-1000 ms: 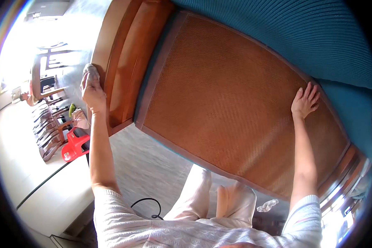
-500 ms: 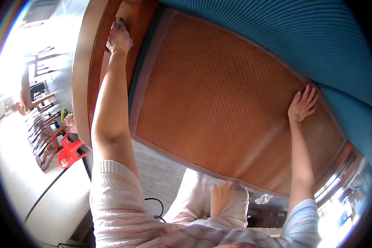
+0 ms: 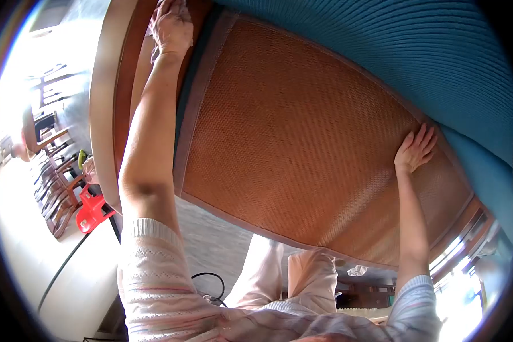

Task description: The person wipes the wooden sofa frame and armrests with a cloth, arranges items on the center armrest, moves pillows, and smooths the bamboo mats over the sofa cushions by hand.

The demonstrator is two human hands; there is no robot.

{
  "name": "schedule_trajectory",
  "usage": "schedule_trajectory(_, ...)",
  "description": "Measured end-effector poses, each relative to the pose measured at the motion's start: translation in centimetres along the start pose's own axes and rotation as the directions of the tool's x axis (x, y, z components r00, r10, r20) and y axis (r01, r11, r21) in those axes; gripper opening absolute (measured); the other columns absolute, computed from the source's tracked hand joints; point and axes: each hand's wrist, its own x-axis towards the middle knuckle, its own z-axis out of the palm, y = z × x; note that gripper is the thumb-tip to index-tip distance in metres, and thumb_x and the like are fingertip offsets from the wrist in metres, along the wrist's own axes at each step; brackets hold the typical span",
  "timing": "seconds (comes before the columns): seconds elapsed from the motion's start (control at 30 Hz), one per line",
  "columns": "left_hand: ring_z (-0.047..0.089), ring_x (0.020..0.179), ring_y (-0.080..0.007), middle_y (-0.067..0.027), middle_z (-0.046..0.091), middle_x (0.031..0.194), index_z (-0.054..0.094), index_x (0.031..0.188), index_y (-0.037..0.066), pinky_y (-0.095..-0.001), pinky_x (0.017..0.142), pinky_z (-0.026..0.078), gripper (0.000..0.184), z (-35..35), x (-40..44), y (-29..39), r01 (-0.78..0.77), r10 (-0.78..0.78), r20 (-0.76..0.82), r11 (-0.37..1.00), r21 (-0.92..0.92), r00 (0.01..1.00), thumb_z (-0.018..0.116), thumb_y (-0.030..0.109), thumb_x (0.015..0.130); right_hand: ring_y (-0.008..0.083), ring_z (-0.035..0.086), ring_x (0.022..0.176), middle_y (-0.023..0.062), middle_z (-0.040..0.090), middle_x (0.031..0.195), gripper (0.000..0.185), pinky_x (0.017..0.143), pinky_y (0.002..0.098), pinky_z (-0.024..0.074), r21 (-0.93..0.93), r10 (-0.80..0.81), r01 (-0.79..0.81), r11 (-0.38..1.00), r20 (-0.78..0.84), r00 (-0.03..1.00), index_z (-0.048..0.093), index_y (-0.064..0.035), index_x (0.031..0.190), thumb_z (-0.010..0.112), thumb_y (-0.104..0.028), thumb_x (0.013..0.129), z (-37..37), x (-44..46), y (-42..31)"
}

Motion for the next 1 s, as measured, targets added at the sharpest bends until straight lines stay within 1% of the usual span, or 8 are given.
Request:
schedule_trajectory(0.23,0.051,0.107,-0.0282,-0.0079,0.056,0.116,0.061,0.109,0.014,-0.0362,0.091,0.041,0.027,-6.1,-1.8,2.1,-0.116,0.121,0.094,0.992,-0.059,0.988,0.05,0.015,0.084,0.0329,0.007,0.135,0.0076,0.014,0.147,0.061,0.101,0.0609,0.0105,0.039,0.007,-0.009,0.999,0.062,0.998,0.024,-0.0194,0.14,0.011,-0.053,0.091,-0.3,0.4,-0.1)
schedule_trajectory(0.33,0.054,0.105,-0.0267,-0.0094,0.055,0.117,0.06,0.11,0.014,-0.0359,0.089,0.044,0.027,-7.0,-2.2,1.9,0.39,-0.359,0.228,0.914,-0.107,0.905,0.049,0.016,0.086,0.0329,0.007,0.135,0.0075,0.014,0.147,0.06,0.101,0.061,0.0105,0.041,0.011,-0.013,0.999,0.054,0.998,0.024,-0.0198,0.14,0.012,-0.053,0.091,0.1,0.3,0.2)
schedule_trajectory(0.43,0.056,0.104,-0.0252,-0.0108,0.055,0.119,0.059,0.111,0.013,-0.0357,0.086,0.046,0.027,-7.3,-2.3,1.0,0.792,-0.717,0.375,0.605,-0.084,0.588,0.048,0.017,0.087,0.033,0.007,0.135,0.007,0.014,0.147,0.06,0.101,0.061,0.0104,0.06,-0.006,0.004,0.998,0.025,1.0,0.024,-0.0202,0.14,0.012,-0.053,0.091,0.3,0.1,0.4)
schedule_trajectory(0.6,0.055,0.104,-0.0287,-0.0152,0.053,0.119,0.05,0.12,0.008,-0.0389,0.085,0.046,0.04,0.4,2.5,-4.2,0.306,-0.41,0.44,0.907,0.288,0.799,0.047,0.025,0.084,0.0331,0.007,0.135,0.0064,0.014,0.147,0.061,0.101,0.0611,0.0107,0.055,0.017,-0.019,0.998,0.031,0.999,0.024,-0.0202,0.14,0.012,-0.054,0.09,0.2,-0.1,0.4)
schedule_trajectory(0.67,0.053,0.105,-0.0309,-0.0176,0.051,0.12,0.047,0.124,0.006,-0.0399,0.086,0.044,0.046,2.1,2.7,-2.7,0.276,-0.331,0.282,0.936,0.217,0.901,0.047,0.025,0.082,0.0331,0.007,0.135,0.0065,0.014,0.147,0.062,0.101,0.0609,0.0104,0.065,0.024,-0.027,0.998,0.036,0.999,0.024,-0.02,0.14,0.012,-0.055,0.09,0.2,-0.3,0.5)
schedule_trajectory(0.73,0.049,0.109,-0.0339,-0.0207,0.049,0.122,0.044,0.126,0.005,-0.0406,0.09,0.041,0.05,-1.1,2.0,5.3,0.371,-0.381,-0.117,0.924,-0.099,0.917,0.047,0.023,0.08,0.033,0.008,0.135,0.0064,0.014,0.148,0.062,0.101,0.0609,0.0101,0.053,0.015,-0.017,0.998,0.029,0.999,0.024,-0.0201,0.14,0.011,-0.055,0.09,0.6,-0.4,0.8)
schedule_trajectory(0.87,0.042,0.115,-0.0374,-0.0224,0.043,0.125,0.044,0.124,-0.001,-0.0405,0.096,0.035,0.05,-1.7,-0.3,5.6,0.196,-0.209,-0.051,0.962,-0.191,0.977,0.05,0.018,0.078,0.033,0.008,0.135,0.0065,0.014,0.147,0.061,0.101,0.0609,0.0107,0.063,0.004,-0.005,0.998,0.01,1.0,0.024,-0.0206,0.14,0.009,-0.054,0.091,0.6,-0.5,0.7)
schedule_trajectory(1.0,0.042,0.113,-0.0389,-0.0237,0.043,0.123,0.043,0.122,-0.005,-0.0407,0.097,0.034,0.047,-1.4,0.2,6.0,0.218,-0.243,-0.107,0.955,-0.202,0.964,0.05,0.014,0.078,0.033,0.009,0.135,0.0068,0.015,0.147,0.061,0.1,0.0606,0.0124,0.04,-0.003,0.003,0.999,-0.001,1.0,0.025,-0.0209,0.139,0.008,-0.053,0.091,1.1,-0.8,0.9)
